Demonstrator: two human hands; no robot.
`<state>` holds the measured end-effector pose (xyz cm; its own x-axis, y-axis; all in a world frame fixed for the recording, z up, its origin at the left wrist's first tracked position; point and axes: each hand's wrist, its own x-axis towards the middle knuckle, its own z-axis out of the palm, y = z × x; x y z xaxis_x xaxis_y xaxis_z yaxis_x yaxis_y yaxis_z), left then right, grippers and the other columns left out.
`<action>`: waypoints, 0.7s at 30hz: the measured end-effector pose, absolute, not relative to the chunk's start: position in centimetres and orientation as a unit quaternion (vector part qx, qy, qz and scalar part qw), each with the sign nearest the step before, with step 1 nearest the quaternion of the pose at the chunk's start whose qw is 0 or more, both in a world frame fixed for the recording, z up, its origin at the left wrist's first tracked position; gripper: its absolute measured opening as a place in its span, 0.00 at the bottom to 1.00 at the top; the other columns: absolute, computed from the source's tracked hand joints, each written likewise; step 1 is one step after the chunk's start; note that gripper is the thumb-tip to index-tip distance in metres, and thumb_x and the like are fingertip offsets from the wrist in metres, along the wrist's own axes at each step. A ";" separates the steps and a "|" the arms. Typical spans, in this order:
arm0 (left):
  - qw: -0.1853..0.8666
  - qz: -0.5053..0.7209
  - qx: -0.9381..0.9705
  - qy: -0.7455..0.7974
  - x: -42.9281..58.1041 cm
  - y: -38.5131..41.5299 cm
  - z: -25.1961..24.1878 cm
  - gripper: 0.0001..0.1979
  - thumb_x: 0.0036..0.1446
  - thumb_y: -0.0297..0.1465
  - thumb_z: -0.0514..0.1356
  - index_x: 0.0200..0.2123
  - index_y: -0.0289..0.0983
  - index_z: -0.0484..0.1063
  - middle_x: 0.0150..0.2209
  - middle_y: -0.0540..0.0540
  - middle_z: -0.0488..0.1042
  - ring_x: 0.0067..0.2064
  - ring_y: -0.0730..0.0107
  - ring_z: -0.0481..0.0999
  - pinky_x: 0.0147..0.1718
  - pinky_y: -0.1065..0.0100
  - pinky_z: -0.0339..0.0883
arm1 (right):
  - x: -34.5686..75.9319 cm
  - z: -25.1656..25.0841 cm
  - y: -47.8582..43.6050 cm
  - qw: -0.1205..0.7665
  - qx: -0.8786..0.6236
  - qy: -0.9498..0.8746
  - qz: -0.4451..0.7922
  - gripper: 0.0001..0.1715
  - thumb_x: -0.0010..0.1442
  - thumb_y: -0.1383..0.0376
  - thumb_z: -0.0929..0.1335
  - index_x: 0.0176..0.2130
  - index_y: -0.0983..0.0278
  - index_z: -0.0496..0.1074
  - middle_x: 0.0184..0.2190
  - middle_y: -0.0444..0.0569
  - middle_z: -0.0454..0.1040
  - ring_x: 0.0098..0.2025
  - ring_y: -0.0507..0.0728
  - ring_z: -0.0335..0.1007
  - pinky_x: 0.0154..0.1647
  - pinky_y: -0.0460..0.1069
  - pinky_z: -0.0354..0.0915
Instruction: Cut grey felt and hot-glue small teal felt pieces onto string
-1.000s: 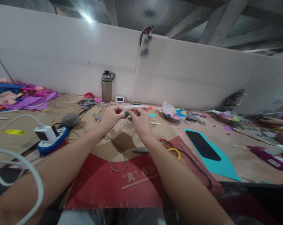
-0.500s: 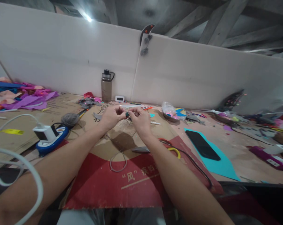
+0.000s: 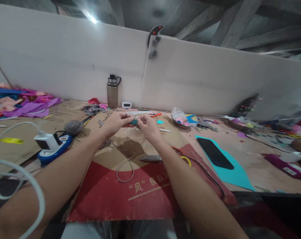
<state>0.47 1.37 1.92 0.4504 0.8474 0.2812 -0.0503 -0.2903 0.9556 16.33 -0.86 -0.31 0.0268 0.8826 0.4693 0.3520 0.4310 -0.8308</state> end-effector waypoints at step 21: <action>0.345 0.367 0.782 0.366 -0.1 0.0 3.7 0.10 0.51 0.35 0.61 0.29 0.35 0.77 0.24 0.49 0.73 0.21 0.77 0.68 0.21 0.75 0.62 | 16.1 -0.5 -1.4 0.518 -0.483 -0.657 0.259 0.07 0.54 0.61 0.63 0.30 0.63 0.64 0.20 0.39 0.64 0.21 0.48 0.56 0.22 0.44 0.52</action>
